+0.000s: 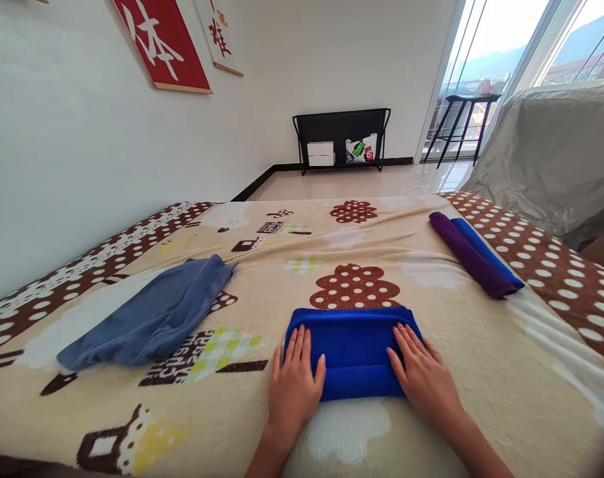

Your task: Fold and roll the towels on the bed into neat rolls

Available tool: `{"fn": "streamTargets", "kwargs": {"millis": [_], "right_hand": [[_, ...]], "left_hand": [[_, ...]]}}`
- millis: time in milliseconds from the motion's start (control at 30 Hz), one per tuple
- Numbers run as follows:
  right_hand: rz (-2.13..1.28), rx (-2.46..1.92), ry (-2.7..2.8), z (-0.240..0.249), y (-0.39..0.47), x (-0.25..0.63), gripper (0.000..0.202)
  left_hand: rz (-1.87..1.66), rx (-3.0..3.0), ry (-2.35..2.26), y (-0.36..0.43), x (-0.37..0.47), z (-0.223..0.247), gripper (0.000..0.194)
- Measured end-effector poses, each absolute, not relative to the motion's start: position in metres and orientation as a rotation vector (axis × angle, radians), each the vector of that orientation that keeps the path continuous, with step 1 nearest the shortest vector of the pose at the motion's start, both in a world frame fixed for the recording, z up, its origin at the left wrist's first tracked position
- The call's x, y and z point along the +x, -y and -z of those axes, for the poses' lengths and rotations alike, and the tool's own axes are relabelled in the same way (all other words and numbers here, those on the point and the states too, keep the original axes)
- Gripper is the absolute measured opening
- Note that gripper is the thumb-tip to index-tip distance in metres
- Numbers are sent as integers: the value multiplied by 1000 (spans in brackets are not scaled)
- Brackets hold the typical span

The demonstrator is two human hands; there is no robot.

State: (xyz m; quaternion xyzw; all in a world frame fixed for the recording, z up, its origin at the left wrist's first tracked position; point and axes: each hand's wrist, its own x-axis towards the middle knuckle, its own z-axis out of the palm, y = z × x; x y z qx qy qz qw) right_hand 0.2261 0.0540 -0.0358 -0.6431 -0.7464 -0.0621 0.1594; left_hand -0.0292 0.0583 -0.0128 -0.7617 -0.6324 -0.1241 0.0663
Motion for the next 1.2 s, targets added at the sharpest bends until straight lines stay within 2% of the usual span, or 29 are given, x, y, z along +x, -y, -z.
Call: {"fn": "streamTargets", "kwargs": {"millis": [100,300,500,700,800,900,1000,1200], "right_hand": [[183,-1899,2083,39,-52,232,55],[-12,-1563,2390,28,-74,186,48],[-3,-1851,2156,38,-90,239,65],[7,-1855,2110,44,-94,260,61],[59,-1803,2086,42,-79,270,55],[259,-1599,2096,47,-41,289,49],[416,-1402,2143,58,2,307,50],[395,-1440,2202,54,18,305,46]], "left_hand": [[359,-2177,1975,-57,-35,14,52],[319,-2675,1582,-81,3,5,49],[329,-2318,2009,-101,-44,14,65],[401,-2270,2005,-105,-53,16,61],[558,-2217,1857,-87,-55,11,45],[783,-2203,1546,-49,-68,11,32],[854,-2322,1416,-10,-83,14,34],[919,-2352,1576,1,-83,13,45]]}}
